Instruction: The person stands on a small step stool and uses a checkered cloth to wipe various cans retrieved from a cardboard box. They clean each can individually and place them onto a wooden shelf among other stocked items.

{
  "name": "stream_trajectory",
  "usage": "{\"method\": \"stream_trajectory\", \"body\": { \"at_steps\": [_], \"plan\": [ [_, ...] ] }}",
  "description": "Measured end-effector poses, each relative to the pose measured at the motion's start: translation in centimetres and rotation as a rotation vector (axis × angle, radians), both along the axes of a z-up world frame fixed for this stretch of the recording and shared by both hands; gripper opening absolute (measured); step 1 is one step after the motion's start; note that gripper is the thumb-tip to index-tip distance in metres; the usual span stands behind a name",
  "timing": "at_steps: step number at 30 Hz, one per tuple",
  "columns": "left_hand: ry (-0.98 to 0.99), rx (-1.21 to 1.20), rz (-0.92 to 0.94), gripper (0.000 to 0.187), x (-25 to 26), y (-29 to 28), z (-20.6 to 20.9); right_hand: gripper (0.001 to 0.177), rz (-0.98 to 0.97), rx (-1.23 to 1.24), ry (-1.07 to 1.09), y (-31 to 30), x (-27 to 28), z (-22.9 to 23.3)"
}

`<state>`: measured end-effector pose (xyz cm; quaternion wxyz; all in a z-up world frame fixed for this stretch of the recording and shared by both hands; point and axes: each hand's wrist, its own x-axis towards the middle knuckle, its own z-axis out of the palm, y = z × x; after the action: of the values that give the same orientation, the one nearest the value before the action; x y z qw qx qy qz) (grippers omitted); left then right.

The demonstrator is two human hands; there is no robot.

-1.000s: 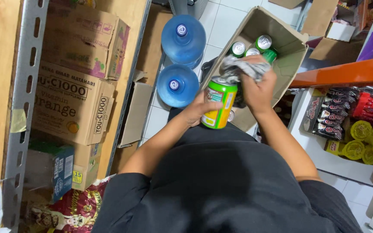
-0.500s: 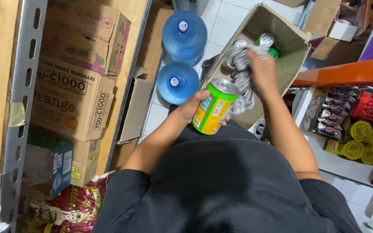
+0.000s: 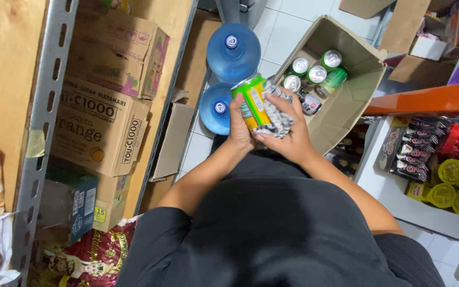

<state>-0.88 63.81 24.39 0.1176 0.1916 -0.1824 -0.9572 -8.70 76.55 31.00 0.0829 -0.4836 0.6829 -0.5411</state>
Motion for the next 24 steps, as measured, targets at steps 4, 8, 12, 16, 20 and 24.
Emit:
{"method": "stream_trajectory", "body": {
  "at_steps": [4, 8, 12, 16, 20, 24],
  "plan": [
    [0.165, -0.159, 0.193, 0.079, -0.2, -0.6, 2.5, 0.091, 0.135, -0.108, -0.535, -0.4, 0.2, 0.0],
    [0.162, -0.741, -0.020, 0.077, 1.1, -4.5, 2.5, 0.099, 0.185, -0.175, -0.743, 0.3, -1.2, 0.0],
    [0.128, -0.973, -0.318, 0.076, 2.5, -7.5, 5.3, 0.095, 0.307, 0.060, -0.725, 1.9, -4.6, 1.0],
    [0.196, -1.345, -0.526, 0.074, 3.4, -7.1, 7.8, 0.076, 0.579, 0.215, -0.493, 2.1, -5.2, 0.7],
    [0.166, -0.992, -0.462, 0.050, 4.5, -6.1, 4.2, 0.053, 0.255, 0.370, -1.181, 3.1, -4.4, -6.0],
    [-0.233, -0.566, -0.340, 0.050, 3.9, -5.1, 3.8, 0.047, -0.141, 0.033, -1.281, 0.3, -1.3, -1.1]
  ]
}}
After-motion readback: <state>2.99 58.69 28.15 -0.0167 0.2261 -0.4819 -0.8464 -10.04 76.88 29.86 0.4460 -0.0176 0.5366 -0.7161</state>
